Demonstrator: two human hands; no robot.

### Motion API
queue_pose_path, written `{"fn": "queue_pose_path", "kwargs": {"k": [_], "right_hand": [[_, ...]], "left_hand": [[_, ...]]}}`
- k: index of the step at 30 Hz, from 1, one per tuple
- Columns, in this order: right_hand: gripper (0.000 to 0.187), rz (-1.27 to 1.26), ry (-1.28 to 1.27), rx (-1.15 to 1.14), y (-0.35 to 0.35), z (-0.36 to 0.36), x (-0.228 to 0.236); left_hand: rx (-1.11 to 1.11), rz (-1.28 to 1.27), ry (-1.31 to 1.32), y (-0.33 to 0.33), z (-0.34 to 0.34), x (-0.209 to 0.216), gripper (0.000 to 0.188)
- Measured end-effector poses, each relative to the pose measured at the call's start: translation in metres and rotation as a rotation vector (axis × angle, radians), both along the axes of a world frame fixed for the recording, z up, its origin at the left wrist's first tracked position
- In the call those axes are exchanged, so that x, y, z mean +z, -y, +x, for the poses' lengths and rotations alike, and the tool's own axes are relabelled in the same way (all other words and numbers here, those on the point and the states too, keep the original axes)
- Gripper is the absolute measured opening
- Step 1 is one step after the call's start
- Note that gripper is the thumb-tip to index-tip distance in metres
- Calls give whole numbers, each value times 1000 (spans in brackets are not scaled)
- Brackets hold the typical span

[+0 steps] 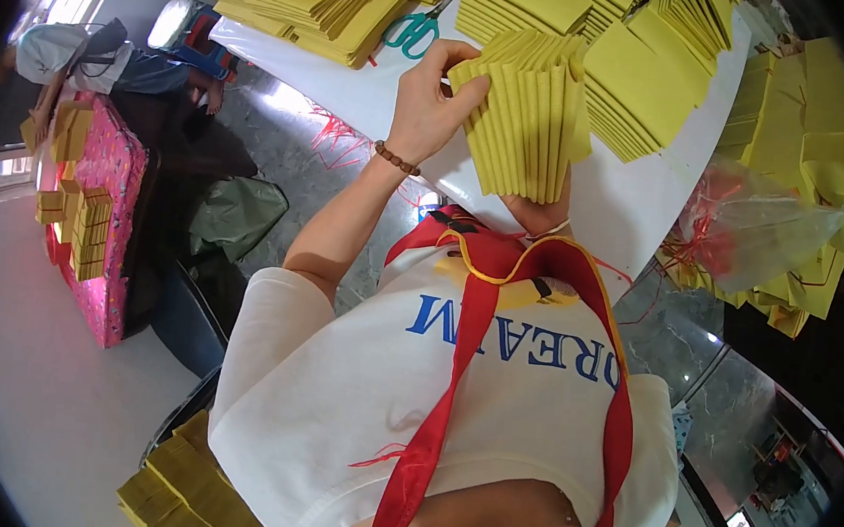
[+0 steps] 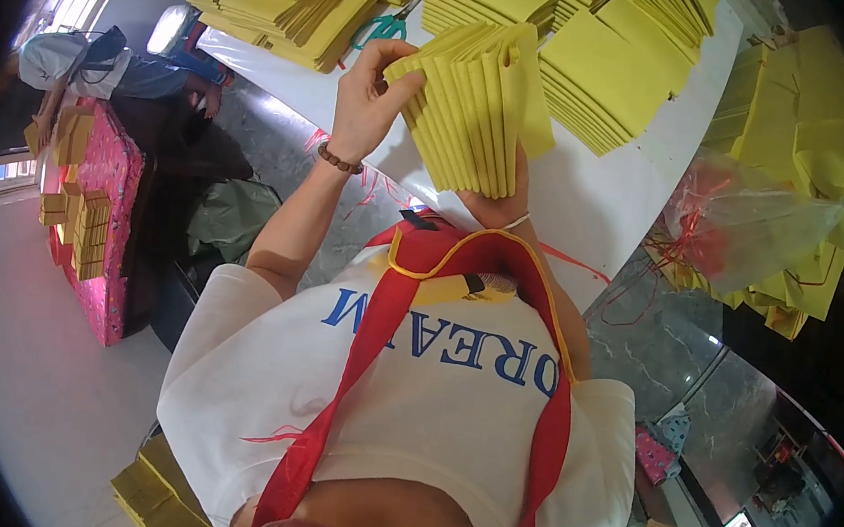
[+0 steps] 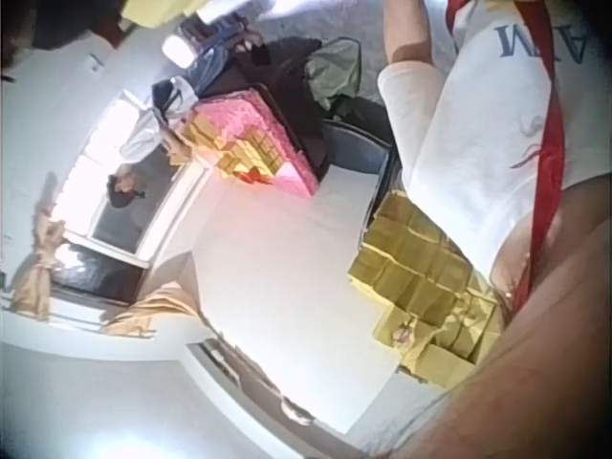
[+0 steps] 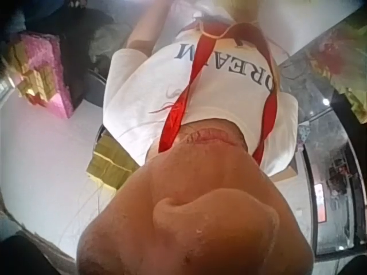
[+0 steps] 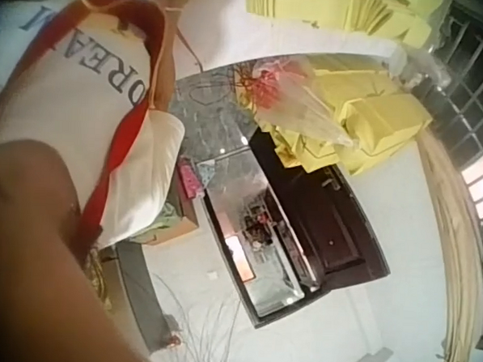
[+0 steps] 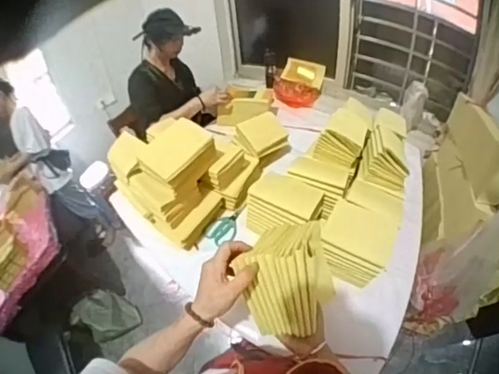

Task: Folding and stacking yellow paper sheets with silver foil squares.

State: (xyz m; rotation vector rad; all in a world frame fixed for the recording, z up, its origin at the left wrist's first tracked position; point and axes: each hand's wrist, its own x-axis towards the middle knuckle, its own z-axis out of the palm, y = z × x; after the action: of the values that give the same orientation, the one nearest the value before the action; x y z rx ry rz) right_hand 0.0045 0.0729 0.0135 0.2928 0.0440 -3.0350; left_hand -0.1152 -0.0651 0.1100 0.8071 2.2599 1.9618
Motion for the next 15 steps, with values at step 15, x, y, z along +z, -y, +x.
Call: {"fn": "queue_pose_path", "kwargs": {"k": [15], "right_hand": [[52, 0, 32, 39, 6, -2, 10]], "left_hand": [[63, -214, -70, 3, 5, 11, 33]]}}
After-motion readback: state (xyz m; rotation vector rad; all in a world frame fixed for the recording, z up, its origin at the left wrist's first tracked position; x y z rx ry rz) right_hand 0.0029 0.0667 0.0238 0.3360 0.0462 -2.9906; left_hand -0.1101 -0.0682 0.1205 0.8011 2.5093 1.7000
